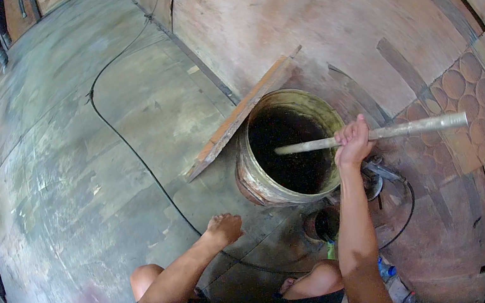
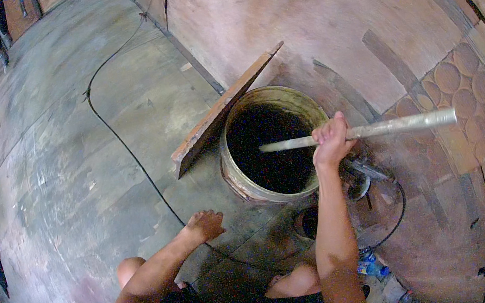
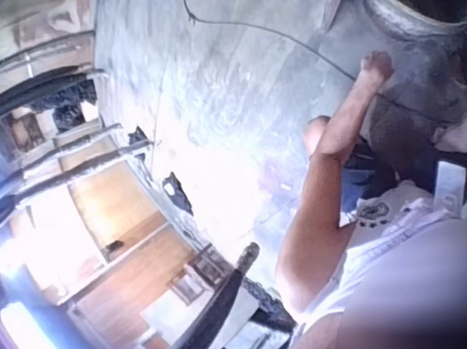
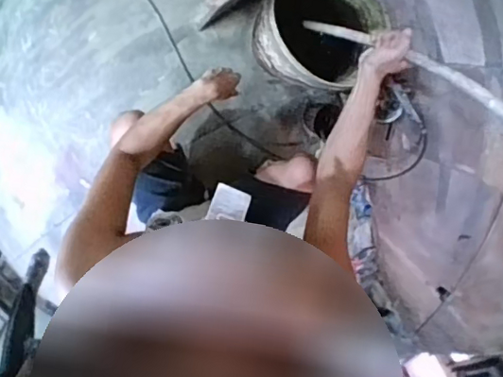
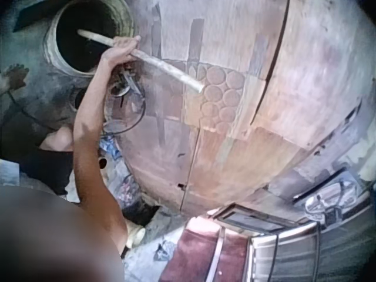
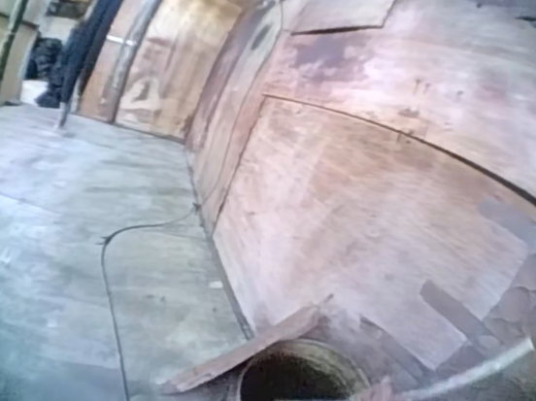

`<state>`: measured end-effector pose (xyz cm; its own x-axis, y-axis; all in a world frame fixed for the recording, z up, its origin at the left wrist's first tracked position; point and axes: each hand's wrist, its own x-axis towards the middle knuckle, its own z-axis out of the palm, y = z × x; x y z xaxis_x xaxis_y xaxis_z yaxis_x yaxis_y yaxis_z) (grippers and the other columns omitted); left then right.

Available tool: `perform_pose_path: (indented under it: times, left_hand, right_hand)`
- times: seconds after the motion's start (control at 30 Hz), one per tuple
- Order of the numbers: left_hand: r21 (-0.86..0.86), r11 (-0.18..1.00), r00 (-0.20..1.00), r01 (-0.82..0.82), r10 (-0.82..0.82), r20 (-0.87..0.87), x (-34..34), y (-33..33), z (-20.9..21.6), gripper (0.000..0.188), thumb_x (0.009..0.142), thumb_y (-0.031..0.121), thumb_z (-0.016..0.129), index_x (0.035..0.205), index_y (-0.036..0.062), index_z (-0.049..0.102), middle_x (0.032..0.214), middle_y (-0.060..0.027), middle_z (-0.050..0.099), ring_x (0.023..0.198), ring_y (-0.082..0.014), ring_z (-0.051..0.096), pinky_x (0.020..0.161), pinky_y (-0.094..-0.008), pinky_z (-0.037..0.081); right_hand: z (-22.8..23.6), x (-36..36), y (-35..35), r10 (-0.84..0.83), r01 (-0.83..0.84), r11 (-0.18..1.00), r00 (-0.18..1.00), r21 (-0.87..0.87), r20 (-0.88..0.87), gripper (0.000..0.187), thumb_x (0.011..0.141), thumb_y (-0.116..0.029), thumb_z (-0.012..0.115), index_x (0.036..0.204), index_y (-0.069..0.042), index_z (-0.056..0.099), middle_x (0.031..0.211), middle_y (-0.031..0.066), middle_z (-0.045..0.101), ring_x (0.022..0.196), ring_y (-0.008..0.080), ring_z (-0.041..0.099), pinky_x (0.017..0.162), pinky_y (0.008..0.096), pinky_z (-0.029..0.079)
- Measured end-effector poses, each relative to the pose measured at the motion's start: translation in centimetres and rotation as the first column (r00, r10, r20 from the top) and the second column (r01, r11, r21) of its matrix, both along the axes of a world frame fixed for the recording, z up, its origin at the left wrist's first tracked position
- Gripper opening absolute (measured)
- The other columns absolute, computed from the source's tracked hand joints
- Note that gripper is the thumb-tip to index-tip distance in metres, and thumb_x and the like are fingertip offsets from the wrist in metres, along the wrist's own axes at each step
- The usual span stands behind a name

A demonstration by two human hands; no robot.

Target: The person spray paints a pair of black pants on a mannequin, then removes the pants and places them on the floor. The person then prepares a paint mixture by adding liquid from a bottle and stirring a bucket with a stick.

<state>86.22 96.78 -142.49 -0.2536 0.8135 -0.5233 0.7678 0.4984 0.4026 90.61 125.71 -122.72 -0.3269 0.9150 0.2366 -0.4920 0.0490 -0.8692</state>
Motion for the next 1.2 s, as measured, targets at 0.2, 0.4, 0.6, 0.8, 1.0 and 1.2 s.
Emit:
perform_pose_path:
  times: [0.2,0.4,0.6,0.8,1.0,1.2]
  left_hand:
    - [-0.017,1.000,1.000,-0.015,0.015,-0.018,-0.1,-0.4,0.3,0.047,0.093,0.042,0.064,0.118,0.0028,0.063,0.117,-0.0201,0.068,0.111,-0.0375,0.065,0.092,-0.0475,0.053]
    - [-0.014,1.000,1.000,0.000,0.000,-0.030,0.1,-0.1,0.9,0.046,0.093,0.041,0.065,0.119,0.0030,0.063,0.117,-0.0204,0.068,0.111,-0.0372,0.065,0.091,-0.0466,0.053]
    - [0.014,1.000,0.999,-0.023,0.023,-0.032,0.1,-0.7,0.7,0.046,0.092,0.040,0.066,0.120,0.0031,0.062,0.115,-0.0204,0.068,0.110,-0.0377,0.066,0.091,-0.0469,0.053]
    - [0.022,0.999,0.999,-0.038,0.038,-0.036,0.0,-0.7,1.1,0.045,0.092,0.040,0.067,0.118,0.0037,0.063,0.114,-0.0205,0.068,0.109,-0.0372,0.066,0.090,-0.0469,0.053]
    - [0.014,1.000,0.999,-0.008,0.009,-0.048,0.3,0.0,0.6,0.044,0.092,0.040,0.066,0.117,0.0039,0.064,0.114,-0.0205,0.068,0.109,-0.0371,0.066,0.089,-0.0465,0.054]
    - [0.006,0.999,0.999,-0.032,0.032,-0.039,0.0,-0.7,0.8,0.042,0.092,0.039,0.066,0.116,0.0043,0.065,0.116,-0.0200,0.068,0.110,-0.0363,0.066,0.089,-0.0466,0.054]
  right_hand:
    - [3.0,2.4,2.2,-0.118,0.091,0.989,0.958,0.114,0.261,0.036,0.095,-0.025,0.063,0.067,-0.012,0.044,0.053,-0.0029,0.036,0.041,0.0095,0.034,0.039,0.0291,0.029]
    - [0.5,-0.3,1.7,-0.272,0.269,0.945,0.962,0.186,-0.009,0.036,0.097,-0.023,0.061,0.067,-0.010,0.046,0.055,-0.0002,0.041,0.044,0.0118,0.039,0.041,0.0306,0.034]
    - [1.5,1.7,1.3,0.166,-0.156,0.985,0.971,-0.067,0.172,0.043,0.095,-0.032,0.061,0.064,-0.018,0.035,0.054,-0.0042,0.029,0.043,0.0104,0.029,0.043,0.0313,0.030]
    - [2.5,1.5,2.9,-0.355,0.307,0.919,0.917,0.249,0.179,0.038,0.096,-0.028,0.062,0.068,-0.012,0.043,0.054,-0.0019,0.037,0.044,0.0102,0.037,0.041,0.0291,0.031]
    - [-0.5,-0.1,-0.1,-0.014,0.015,0.999,1.000,0.042,-0.025,0.045,0.096,-0.026,0.061,0.062,-0.016,0.034,0.051,-0.0030,0.031,0.042,0.0111,0.031,0.042,0.0317,0.030]
    - [2.8,2.5,1.2,-0.090,0.071,0.994,0.961,0.083,0.262,0.042,0.095,-0.029,0.064,0.065,-0.014,0.039,0.053,-0.0035,0.032,0.041,0.0100,0.031,0.039,0.0309,0.029]
